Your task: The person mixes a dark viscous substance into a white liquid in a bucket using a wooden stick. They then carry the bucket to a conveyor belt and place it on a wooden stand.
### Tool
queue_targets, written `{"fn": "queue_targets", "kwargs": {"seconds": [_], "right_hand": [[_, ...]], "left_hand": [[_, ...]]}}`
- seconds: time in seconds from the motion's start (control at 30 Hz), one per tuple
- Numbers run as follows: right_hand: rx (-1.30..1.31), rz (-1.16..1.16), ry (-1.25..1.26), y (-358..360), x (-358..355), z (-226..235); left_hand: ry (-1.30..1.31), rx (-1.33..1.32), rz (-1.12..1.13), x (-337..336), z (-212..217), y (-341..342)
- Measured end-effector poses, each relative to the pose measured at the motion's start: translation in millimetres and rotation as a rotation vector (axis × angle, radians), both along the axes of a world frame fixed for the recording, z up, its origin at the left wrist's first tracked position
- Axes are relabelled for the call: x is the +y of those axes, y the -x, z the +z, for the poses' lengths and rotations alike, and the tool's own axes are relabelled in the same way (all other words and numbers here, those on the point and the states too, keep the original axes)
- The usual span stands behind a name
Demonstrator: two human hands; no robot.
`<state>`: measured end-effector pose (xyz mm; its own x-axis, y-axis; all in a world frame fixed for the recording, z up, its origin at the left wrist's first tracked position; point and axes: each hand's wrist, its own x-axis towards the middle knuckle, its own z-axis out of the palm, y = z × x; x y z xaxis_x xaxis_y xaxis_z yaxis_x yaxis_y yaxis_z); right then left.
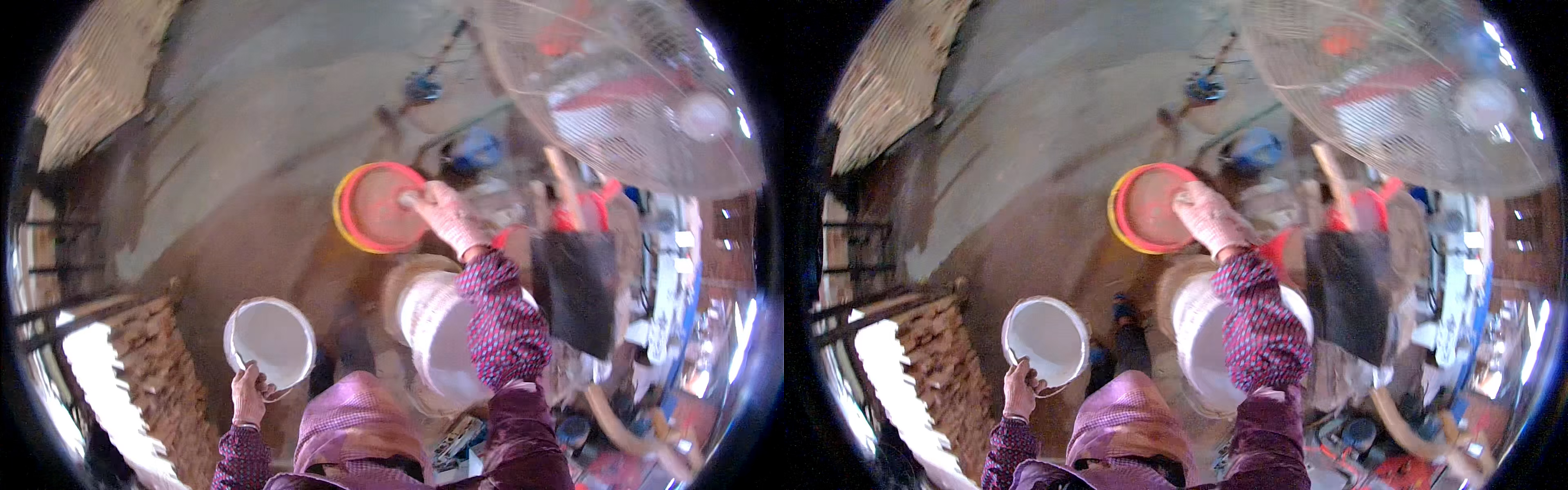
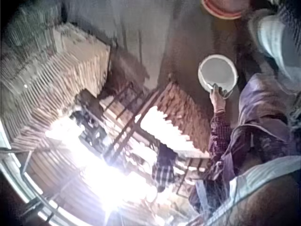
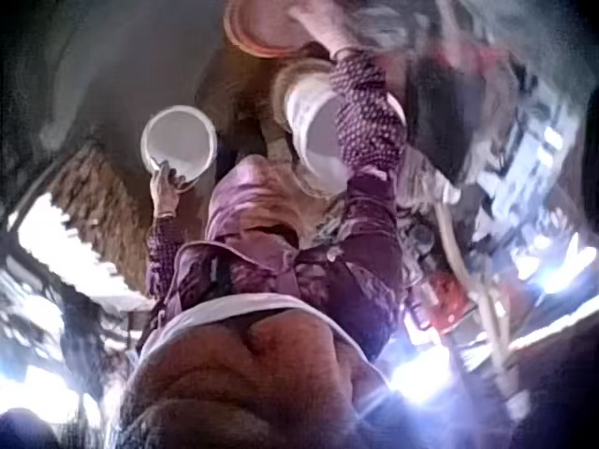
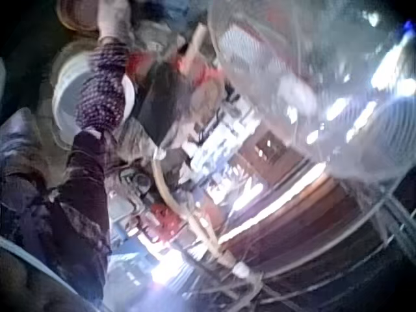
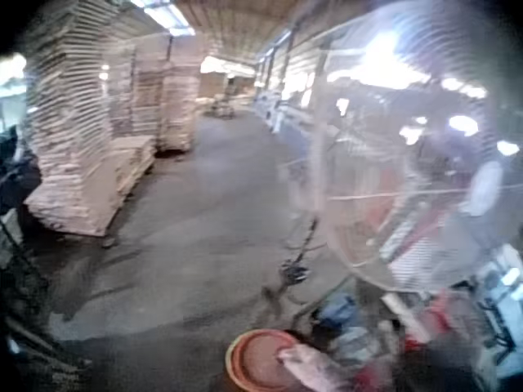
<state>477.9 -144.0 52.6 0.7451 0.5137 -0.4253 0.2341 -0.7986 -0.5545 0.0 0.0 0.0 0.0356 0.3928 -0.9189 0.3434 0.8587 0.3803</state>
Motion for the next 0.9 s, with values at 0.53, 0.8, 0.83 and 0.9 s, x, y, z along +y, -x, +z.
{"fn": "queue_targets", "kwargs": {"seconds": [0.53, 0.8, 0.83, 0.9], "right_hand": [[-0.477, -0.568, 0.285, 179.6, -314.6, 40.6], [-0.266, -0.251, 0.189, 123.2, -383.5, 42.7], [-0.259, -0.248, 0.171, 118.7, -383.6, 46.5], [-0.161, -0.392, 0.212, 109.8, -367.3, 48.8]], "left_hand": [[-0.141, -0.264, -0.226, 18.0, -1.8, 55.6], [-0.189, -0.136, -0.243, -15.8, 36.9, 48.5], [-0.210, -0.095, -0.251, -17.0, 39.0, 50.4], [-0.251, -0.015, -0.264, -18.5, 39.9, 56.3]]}}
